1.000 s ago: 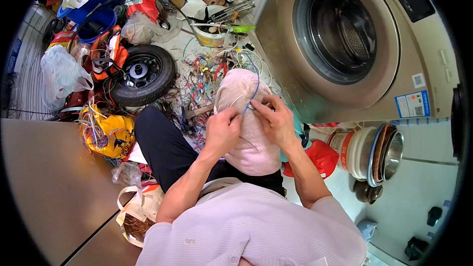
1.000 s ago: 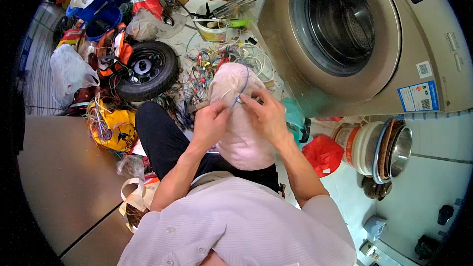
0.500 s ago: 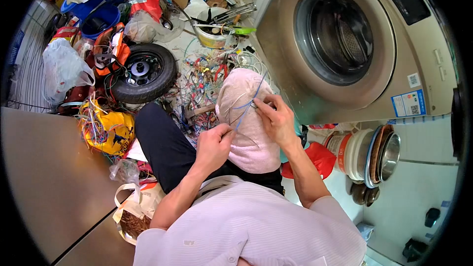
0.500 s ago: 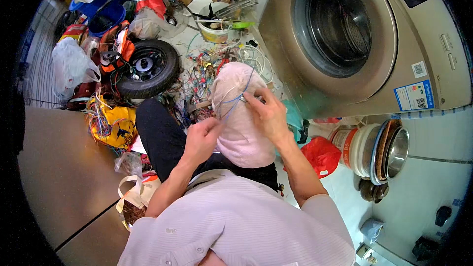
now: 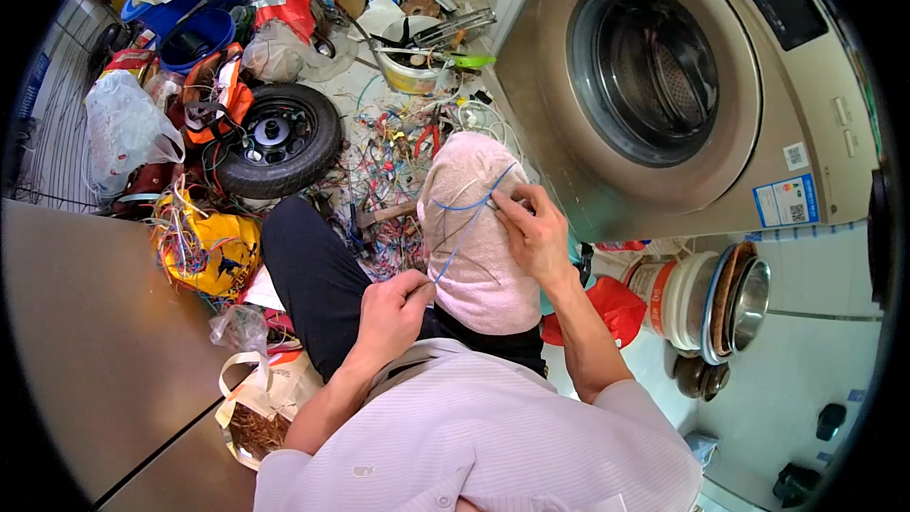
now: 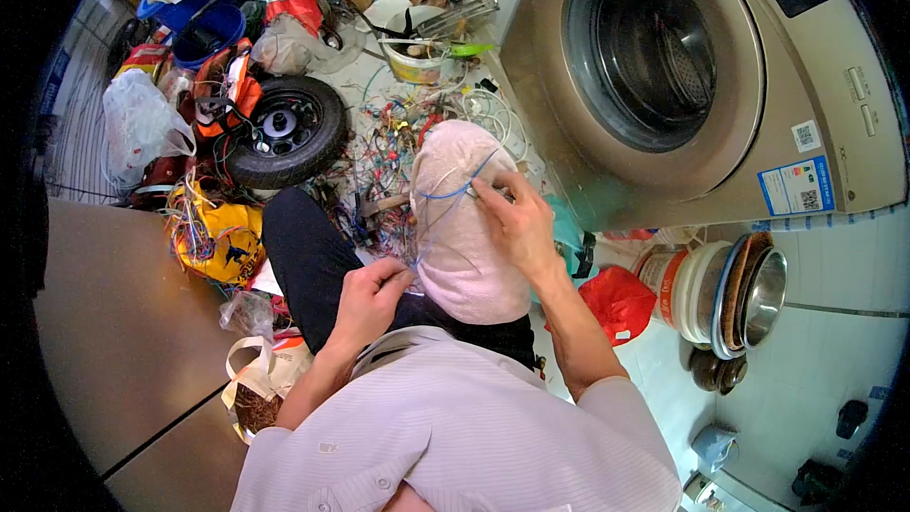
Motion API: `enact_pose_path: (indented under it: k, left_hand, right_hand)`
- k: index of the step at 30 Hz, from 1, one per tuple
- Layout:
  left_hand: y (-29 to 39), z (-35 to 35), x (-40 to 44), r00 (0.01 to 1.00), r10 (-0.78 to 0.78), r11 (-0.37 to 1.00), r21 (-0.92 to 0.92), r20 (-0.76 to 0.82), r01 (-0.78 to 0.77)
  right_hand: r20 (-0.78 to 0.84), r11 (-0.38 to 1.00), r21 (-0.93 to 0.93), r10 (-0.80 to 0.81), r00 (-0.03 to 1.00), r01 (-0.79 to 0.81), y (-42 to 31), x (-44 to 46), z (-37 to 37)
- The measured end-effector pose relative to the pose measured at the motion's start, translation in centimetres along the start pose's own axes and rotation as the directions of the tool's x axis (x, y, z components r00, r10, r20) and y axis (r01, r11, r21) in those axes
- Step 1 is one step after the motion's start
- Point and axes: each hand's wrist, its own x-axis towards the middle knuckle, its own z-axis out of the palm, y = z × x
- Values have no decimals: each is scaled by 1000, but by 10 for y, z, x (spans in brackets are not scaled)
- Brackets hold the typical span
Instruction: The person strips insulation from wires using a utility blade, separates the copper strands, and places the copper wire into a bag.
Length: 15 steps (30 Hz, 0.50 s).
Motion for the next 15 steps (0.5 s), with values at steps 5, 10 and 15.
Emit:
enact_pose_path:
  k: [5, 10, 15]
  left_hand:
    - [10, -10, -14, 997, -69, 998, 2, 33, 69]
    - [4, -16, -26, 999, -50, 999, -18, -12, 50]
    - [-4, -25, -45, 991, -137, 988, -78, -11, 135]
  right_hand:
    - [0, 1000, -2, 1, 1000, -1, -1, -1, -1]
    - [-17, 1000, -8, -7, 1000, 7, 4, -2, 2]
    - [13, 999, 34, 31, 999, -31, 2, -4, -3]
